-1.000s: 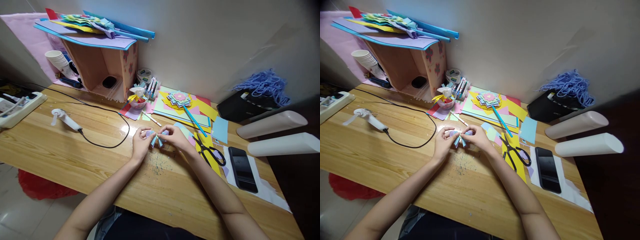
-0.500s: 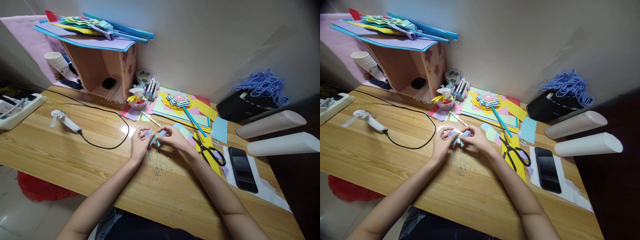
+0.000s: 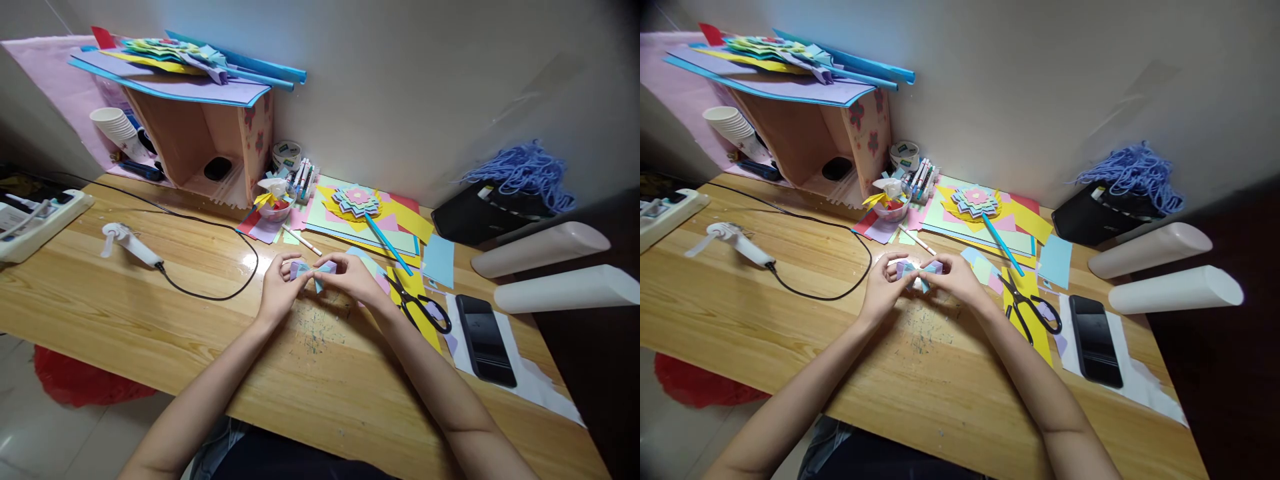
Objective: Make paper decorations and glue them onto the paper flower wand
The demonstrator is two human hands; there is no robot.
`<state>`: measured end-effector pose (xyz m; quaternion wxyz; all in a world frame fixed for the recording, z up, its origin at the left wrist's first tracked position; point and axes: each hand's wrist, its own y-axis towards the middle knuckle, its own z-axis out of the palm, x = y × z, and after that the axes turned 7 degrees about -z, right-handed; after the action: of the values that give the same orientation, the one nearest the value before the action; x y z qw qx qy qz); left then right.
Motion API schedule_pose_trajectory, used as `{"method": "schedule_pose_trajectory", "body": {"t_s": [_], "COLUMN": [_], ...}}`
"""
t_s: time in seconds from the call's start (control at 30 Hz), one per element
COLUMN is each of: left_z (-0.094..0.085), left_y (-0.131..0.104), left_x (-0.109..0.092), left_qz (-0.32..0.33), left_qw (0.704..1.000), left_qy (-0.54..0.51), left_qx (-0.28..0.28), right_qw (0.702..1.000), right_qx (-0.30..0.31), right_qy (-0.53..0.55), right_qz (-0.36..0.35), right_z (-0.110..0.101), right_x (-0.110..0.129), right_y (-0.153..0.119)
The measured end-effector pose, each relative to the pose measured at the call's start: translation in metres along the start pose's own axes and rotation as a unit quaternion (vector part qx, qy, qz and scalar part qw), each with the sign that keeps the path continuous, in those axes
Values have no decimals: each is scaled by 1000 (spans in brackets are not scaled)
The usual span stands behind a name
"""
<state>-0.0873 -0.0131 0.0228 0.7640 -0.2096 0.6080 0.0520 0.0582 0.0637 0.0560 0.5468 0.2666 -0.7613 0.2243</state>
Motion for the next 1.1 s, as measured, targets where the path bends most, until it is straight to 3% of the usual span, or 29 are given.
{"method": "schedule_pose_trajectory", "body": {"t_s": [0.1,0.3,0.57,0.9,1.1], "left_z": [1,2,0,-4,-8], "left_y": [-1,-1,0,5,7], "left_x": [0,1,2,0,-3], "left_qz": [2,-7,-15,-15,-3], "left_qw": [1000,1000,1000,999,997], "left_qy": [-6,-14,-6,24,63], "left_qx": [-7,12,21,38,54], "right_qw": [999,1000,998,997,997], "right_qx": [28,12,41,59,68], "right_qy": [31,3,23,38,29], "right_qz": [18,25,38,38,26], "right_z": [0,1,0,-4,-4], "right_x": [1,-2,-6,2,-5], "right_y": [0,-1,-1,-1,0]}}
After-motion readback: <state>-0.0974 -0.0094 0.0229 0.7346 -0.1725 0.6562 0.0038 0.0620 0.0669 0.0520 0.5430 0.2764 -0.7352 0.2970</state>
